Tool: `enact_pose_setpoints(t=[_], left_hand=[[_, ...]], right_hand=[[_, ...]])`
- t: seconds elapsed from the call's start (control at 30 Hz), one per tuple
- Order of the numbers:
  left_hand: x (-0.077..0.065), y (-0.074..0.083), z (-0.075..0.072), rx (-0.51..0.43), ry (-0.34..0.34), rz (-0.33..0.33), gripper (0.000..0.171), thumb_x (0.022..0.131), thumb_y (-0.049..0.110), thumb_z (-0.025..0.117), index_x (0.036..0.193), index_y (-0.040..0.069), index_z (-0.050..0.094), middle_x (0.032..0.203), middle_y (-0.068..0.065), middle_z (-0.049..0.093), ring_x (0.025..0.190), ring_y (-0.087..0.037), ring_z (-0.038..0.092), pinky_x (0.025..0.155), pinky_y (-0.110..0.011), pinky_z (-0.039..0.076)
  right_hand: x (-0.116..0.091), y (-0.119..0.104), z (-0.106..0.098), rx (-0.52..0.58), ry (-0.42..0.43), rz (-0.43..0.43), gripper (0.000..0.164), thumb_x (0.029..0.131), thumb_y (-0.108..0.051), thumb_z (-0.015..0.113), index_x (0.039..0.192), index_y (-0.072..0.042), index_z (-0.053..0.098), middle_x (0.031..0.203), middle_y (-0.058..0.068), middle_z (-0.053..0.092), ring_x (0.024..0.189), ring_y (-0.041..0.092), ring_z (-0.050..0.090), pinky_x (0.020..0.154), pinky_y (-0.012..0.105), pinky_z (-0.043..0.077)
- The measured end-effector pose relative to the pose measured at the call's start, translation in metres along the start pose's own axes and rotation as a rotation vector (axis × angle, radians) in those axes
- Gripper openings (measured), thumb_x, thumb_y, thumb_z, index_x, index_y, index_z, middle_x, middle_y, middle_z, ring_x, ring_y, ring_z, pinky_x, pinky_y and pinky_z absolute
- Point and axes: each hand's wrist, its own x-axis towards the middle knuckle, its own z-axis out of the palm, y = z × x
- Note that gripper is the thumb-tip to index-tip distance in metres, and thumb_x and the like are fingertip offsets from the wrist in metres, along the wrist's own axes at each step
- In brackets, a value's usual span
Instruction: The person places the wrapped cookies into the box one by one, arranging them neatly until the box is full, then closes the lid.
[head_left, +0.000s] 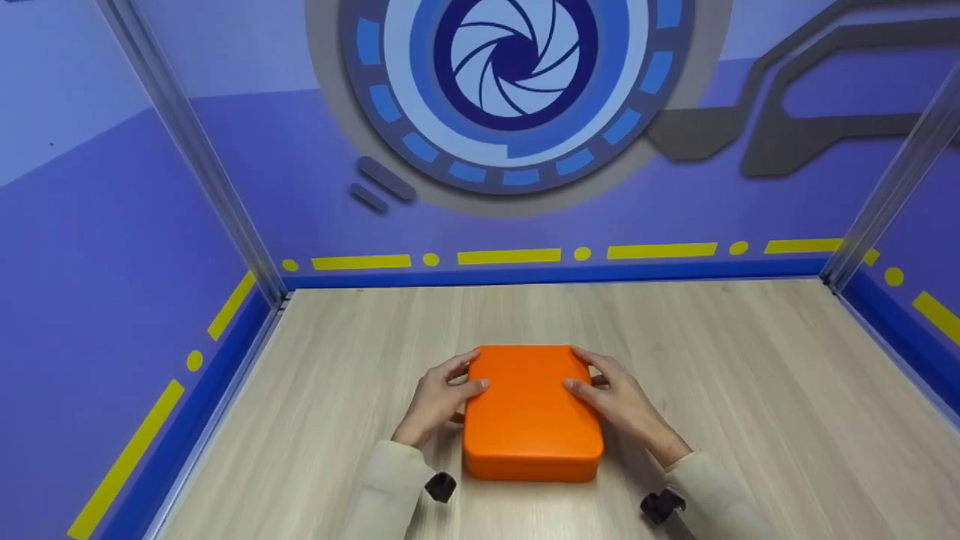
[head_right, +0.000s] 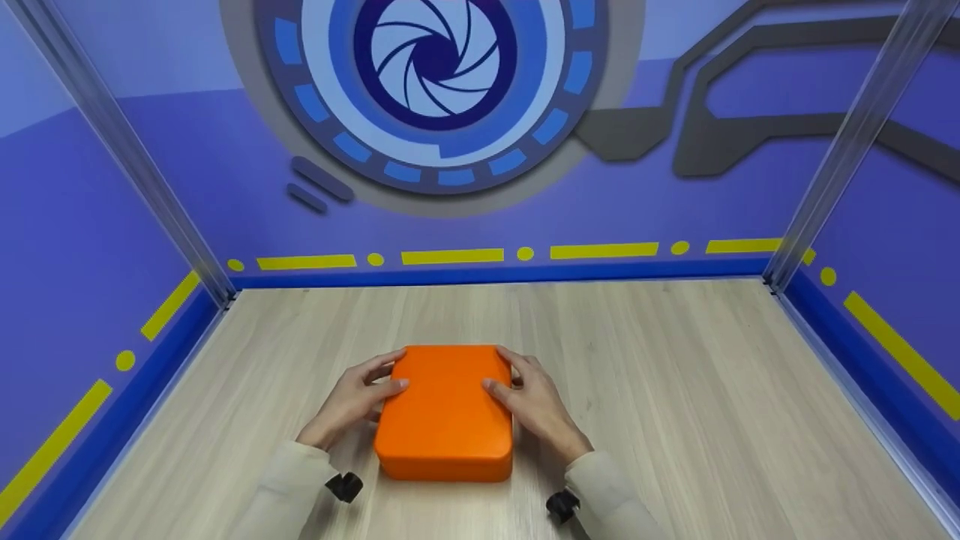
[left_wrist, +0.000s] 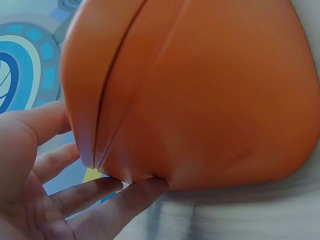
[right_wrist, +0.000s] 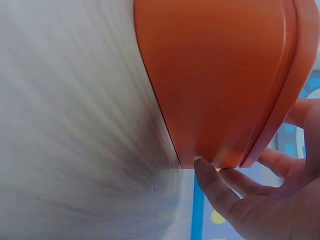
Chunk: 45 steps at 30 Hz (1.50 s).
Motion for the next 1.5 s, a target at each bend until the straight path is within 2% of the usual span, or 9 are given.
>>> enact_pose_setpoints(t=[0.23,0.5,0.67,0.8,1.07,1.3,1.5], left_hand=[[-0.001,-0.003,0.001,-0.009,0.001,0.004,0.06,0.1,0.025,0.077,0.157,0.02,0.056,0.155,-0.017,0.055,0.11,-0.028,0.073,0.071,-0.043,0.066],[-0.002,-0.002,0.002,-0.006,-0.002,0.007,0.062,0.1,0.025,0.077,0.158,0.018,0.055,0.157,-0.016,0.054,0.113,-0.028,0.072,0.071,-0.041,0.066],[-0.014,-0.003,0.0,-0.003,-0.033,0.021,0.063,0.099,0.024,0.078,0.157,0.015,0.055,0.16,-0.02,0.048,0.11,-0.026,0.073,0.071,-0.039,0.065],[-0.027,0.0,-0.003,-0.02,-0.067,0.021,0.063,0.098,0.022,0.08,0.156,0.015,0.056,0.159,-0.021,0.049,0.114,-0.027,0.071,0.075,-0.039,0.065],[-0.045,-0.001,-0.002,0.014,-0.09,-0.017,0.06,0.095,0.025,0.082,0.152,0.019,0.062,0.154,-0.02,0.054,0.116,-0.027,0.07,0.074,-0.037,0.065],[-0.061,-0.006,-0.001,0.026,-0.102,0.012,0.061,0.096,0.03,0.082,0.153,0.02,0.061,0.154,-0.022,0.053,0.122,-0.032,0.067,0.071,-0.041,0.065],[-0.065,-0.009,0.0,0.004,-0.105,0.03,0.062,0.095,0.029,0.082,0.153,0.021,0.062,0.155,-0.021,0.053,0.124,-0.033,0.067,0.07,-0.042,0.065]], right_hand=[[-0.001,-0.001,0.001,-0.006,0.001,0.01,0.069,0.101,-0.042,0.074,0.161,-0.02,0.05,0.154,0.01,0.053,0.118,0.03,0.06,0.099,0.047,0.052],[-0.002,-0.001,0.001,0.008,0.014,0.004,0.069,0.1,-0.04,0.075,0.161,-0.018,0.05,0.151,0.011,0.054,0.118,0.03,0.062,0.1,0.046,0.054],[-0.01,-0.003,0.0,0.011,0.006,-0.005,0.071,0.099,-0.039,0.077,0.161,-0.016,0.05,0.154,0.013,0.052,0.122,0.033,0.062,0.104,0.051,0.054],[-0.02,-0.007,-0.004,0.035,-0.014,-0.022,0.069,0.097,-0.035,0.08,0.158,-0.016,0.054,0.155,0.013,0.051,0.123,0.033,0.063,0.104,0.052,0.054],[-0.043,-0.011,-0.01,0.066,-0.106,-0.029,0.068,0.097,-0.036,0.081,0.156,-0.016,0.055,0.156,0.016,0.048,0.122,0.031,0.063,0.101,0.047,0.056],[-0.061,-0.009,-0.012,0.09,-0.164,-0.038,0.071,0.097,-0.037,0.081,0.157,-0.012,0.053,0.157,0.02,0.046,0.123,0.033,0.063,0.099,0.044,0.058],[-0.066,-0.005,-0.012,0.089,-0.176,-0.029,0.071,0.097,-0.038,0.081,0.158,-0.014,0.053,0.157,0.02,0.045,0.123,0.033,0.064,0.097,0.039,0.059]])
